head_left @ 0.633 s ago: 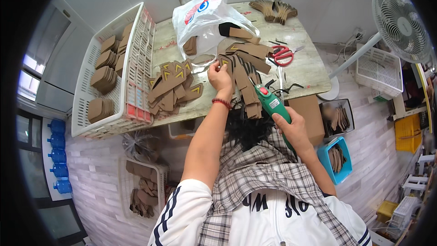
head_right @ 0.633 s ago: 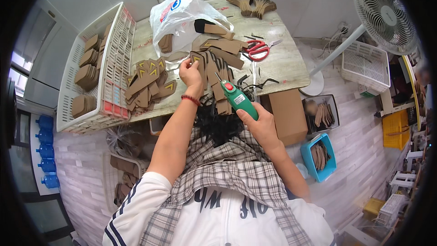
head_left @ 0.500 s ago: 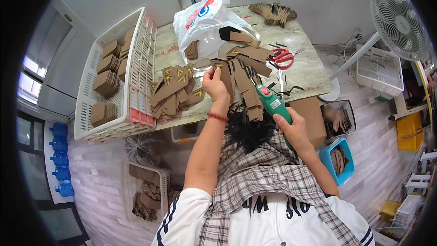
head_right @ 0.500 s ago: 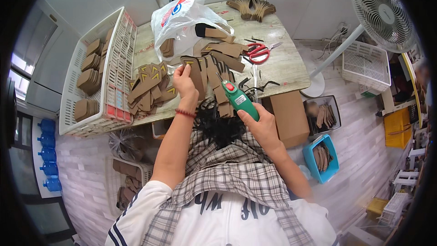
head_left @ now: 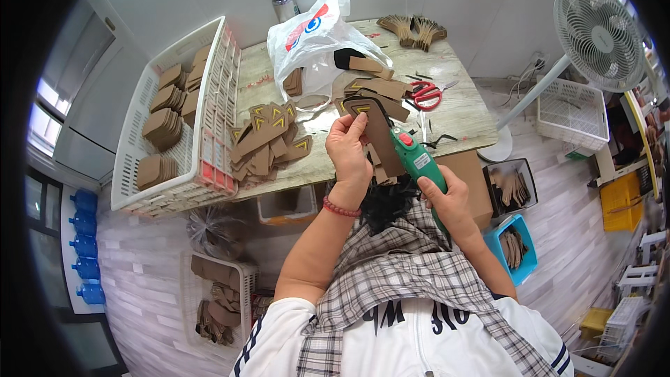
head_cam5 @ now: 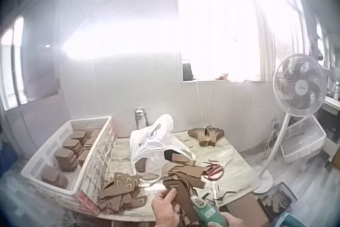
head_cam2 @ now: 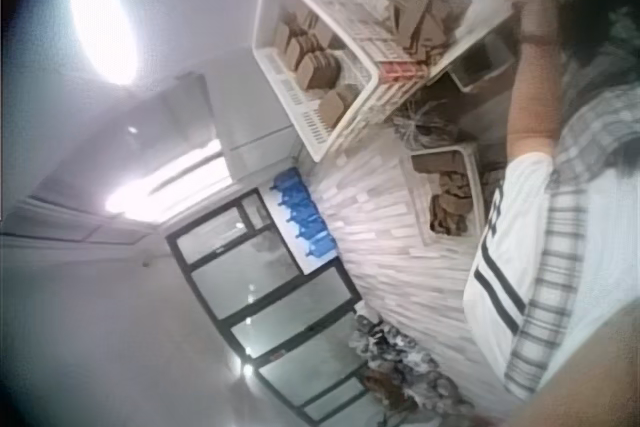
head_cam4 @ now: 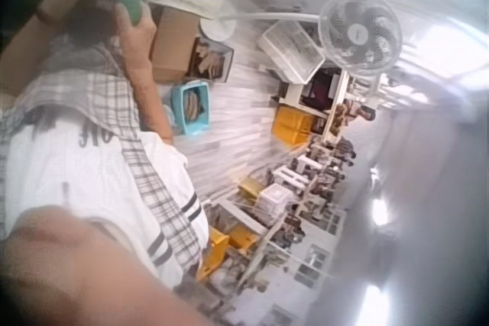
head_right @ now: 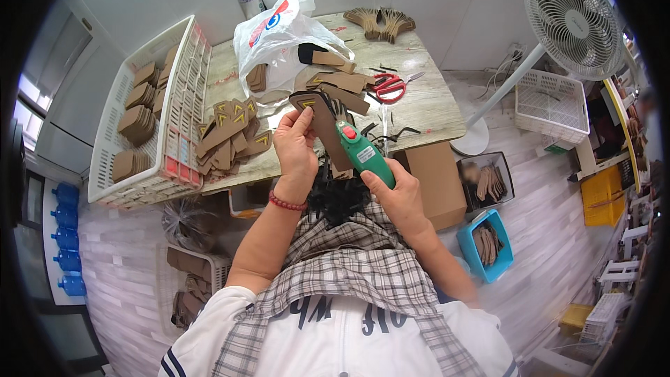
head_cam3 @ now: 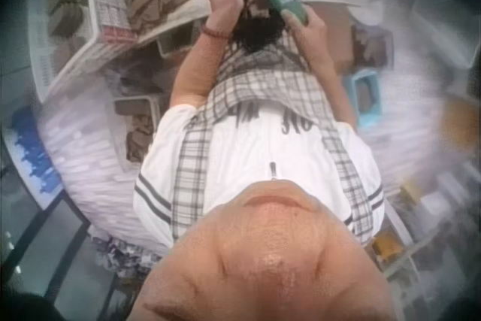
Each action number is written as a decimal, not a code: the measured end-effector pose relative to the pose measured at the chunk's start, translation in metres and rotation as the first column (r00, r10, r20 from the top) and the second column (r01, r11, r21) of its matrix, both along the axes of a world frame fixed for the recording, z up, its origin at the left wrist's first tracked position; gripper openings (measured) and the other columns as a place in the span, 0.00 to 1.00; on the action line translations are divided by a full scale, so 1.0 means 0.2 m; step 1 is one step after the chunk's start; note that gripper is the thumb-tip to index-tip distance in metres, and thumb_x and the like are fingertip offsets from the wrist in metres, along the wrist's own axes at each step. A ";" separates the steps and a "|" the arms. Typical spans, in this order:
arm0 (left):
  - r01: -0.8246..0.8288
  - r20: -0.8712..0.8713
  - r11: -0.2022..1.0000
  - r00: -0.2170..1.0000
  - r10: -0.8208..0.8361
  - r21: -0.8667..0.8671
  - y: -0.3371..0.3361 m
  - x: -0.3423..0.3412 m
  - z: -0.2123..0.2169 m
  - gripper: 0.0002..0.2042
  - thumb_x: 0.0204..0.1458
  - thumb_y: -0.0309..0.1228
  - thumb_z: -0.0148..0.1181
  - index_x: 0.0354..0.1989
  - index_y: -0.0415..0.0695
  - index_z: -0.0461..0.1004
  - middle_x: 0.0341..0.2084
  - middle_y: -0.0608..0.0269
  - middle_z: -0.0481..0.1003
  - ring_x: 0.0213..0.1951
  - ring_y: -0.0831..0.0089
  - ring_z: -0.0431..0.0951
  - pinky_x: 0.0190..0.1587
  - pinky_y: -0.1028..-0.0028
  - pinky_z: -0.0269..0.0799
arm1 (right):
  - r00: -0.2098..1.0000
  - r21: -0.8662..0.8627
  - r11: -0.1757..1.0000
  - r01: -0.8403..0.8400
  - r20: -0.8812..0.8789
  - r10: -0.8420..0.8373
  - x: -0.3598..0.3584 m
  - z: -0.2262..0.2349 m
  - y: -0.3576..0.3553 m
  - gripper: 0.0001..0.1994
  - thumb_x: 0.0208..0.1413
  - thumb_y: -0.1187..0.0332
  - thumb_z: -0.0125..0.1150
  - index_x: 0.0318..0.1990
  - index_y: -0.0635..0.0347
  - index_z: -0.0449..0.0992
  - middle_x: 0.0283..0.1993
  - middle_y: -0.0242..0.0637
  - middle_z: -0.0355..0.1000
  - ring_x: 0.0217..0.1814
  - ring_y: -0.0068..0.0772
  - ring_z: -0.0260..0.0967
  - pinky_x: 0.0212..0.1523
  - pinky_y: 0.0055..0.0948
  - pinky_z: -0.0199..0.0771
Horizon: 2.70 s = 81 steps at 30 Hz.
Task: The person uses a green rotary tool to trim the edges of small rectangular cardboard pieces marked with yellow triangles. They handle the pieces one at a time, rotating them to smooth the edges, and place the finished pieces into a white basket on the left.
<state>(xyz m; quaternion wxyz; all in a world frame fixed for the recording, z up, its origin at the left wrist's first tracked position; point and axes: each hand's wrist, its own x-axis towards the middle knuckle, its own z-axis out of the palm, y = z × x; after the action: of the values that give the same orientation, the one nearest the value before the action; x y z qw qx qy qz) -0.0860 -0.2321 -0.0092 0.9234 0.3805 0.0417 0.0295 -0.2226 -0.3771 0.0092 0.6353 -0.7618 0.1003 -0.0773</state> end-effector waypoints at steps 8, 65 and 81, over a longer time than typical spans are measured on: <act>0.047 0.006 0.999 0.999 -0.047 0.025 0.00 -0.06 0.02 0.04 0.52 0.24 0.62 0.33 0.42 0.72 0.27 0.66 0.77 0.25 0.80 0.75 0.29 0.79 0.69 | 0.999 0.025 1.000 0.000 0.035 -0.001 -0.04 0.02 0.00 0.18 0.54 0.58 0.64 0.43 0.64 0.74 0.22 0.26 0.68 0.20 0.13 0.61 0.21 0.17 0.63; 0.049 0.261 0.511 0.816 -0.516 0.858 0.27 -0.01 0.16 0.05 0.50 0.23 0.59 0.32 0.34 0.77 0.23 0.65 0.73 0.27 0.79 0.70 0.32 0.79 0.65 | 0.992 0.068 0.991 -0.117 0.057 0.114 -0.08 0.02 -0.09 0.18 0.54 0.60 0.65 0.45 0.65 0.73 0.23 0.25 0.67 0.21 0.12 0.61 0.22 0.16 0.64; -0.249 0.211 0.056 0.657 -0.724 0.967 0.30 0.08 0.40 0.06 0.49 0.29 0.59 0.31 0.40 0.77 0.25 0.62 0.72 0.35 0.63 0.69 0.41 0.69 0.65 | 0.990 0.033 0.989 -0.143 0.022 0.142 -0.08 0.02 -0.13 0.19 0.53 0.59 0.65 0.46 0.65 0.73 0.23 0.25 0.67 0.23 0.12 0.61 0.24 0.16 0.63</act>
<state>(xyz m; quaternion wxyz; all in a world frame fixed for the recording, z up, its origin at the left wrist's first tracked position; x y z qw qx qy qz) -0.0703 -0.1713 0.0703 0.3483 0.8450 -0.4057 0.0110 -0.2387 -0.4025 0.0132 0.6530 -0.7553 0.0409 -0.0374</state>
